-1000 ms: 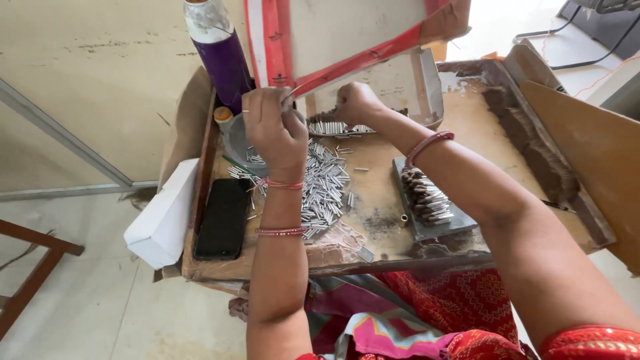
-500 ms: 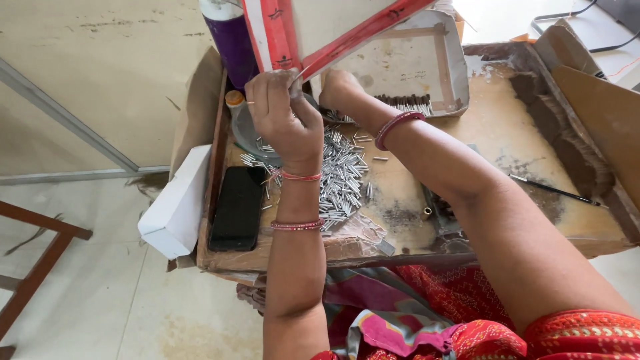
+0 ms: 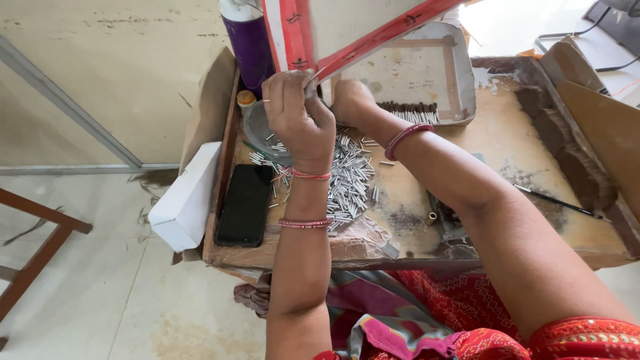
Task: Assembling small metal pins with brush fibers at a workbench.
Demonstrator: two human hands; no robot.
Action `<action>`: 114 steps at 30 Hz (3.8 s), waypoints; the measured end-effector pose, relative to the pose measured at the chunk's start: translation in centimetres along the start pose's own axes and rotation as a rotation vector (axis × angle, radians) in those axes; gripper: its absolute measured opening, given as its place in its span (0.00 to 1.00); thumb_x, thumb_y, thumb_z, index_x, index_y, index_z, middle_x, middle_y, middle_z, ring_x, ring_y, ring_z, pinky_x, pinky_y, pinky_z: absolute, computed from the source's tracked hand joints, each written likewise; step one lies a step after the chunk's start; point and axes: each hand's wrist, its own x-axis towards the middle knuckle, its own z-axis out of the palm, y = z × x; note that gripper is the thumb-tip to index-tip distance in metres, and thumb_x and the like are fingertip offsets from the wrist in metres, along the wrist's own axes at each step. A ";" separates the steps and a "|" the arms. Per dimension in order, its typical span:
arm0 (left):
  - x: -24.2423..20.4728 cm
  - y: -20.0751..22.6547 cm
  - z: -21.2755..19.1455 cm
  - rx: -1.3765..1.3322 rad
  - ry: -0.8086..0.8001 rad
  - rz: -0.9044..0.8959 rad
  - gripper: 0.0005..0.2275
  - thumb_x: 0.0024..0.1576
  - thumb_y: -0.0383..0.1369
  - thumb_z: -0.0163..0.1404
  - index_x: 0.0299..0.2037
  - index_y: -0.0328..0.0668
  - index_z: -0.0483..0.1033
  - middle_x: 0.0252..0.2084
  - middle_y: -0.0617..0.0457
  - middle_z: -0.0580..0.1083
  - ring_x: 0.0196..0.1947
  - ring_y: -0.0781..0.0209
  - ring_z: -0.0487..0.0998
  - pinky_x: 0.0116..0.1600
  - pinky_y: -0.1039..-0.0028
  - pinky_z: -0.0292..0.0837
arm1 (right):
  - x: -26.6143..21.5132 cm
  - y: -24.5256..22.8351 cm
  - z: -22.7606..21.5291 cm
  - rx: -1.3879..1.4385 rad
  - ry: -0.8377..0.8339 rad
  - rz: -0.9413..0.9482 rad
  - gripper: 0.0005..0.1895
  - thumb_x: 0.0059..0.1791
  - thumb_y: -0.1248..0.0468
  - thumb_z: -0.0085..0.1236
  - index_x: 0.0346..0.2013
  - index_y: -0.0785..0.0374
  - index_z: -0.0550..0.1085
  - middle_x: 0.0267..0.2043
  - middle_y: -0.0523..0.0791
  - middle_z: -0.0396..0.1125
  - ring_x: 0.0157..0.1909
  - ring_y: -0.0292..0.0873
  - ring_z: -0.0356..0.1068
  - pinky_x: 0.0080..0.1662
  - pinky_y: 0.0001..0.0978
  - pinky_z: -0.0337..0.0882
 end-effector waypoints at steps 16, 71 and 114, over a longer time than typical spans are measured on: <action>0.3 0.3 0.0 -0.039 0.029 -0.022 0.07 0.54 0.18 0.49 0.40 0.35 0.74 0.40 0.45 0.73 0.46 0.44 0.74 0.54 0.59 0.71 | 3.9 4.9 0.1 0.101 0.052 -0.455 0.16 0.47 0.72 0.48 0.50 0.67 0.74 0.45 0.58 0.73 0.50 0.54 0.75 0.51 0.42 0.74; -6.4 -1.4 4.0 0.270 -0.771 0.140 0.13 0.53 0.27 0.62 0.46 0.41 0.75 0.50 0.48 0.70 0.60 0.43 0.66 0.66 0.53 0.56 | -33.8 24.8 -10.0 -0.109 0.221 -0.137 0.24 0.56 0.59 0.49 0.66 0.63 0.69 0.71 0.55 0.59 0.73 0.59 0.54 0.70 0.51 0.53; -20.3 22.3 2.9 -0.162 -1.008 0.076 0.17 0.57 0.30 0.57 0.56 0.39 0.70 0.61 0.43 0.67 0.66 0.42 0.66 0.76 0.43 0.54 | -41.5 21.8 -11.5 0.366 0.400 -0.166 0.12 0.52 0.73 0.61 0.50 0.68 0.74 0.50 0.51 0.65 0.49 0.51 0.70 0.50 0.40 0.73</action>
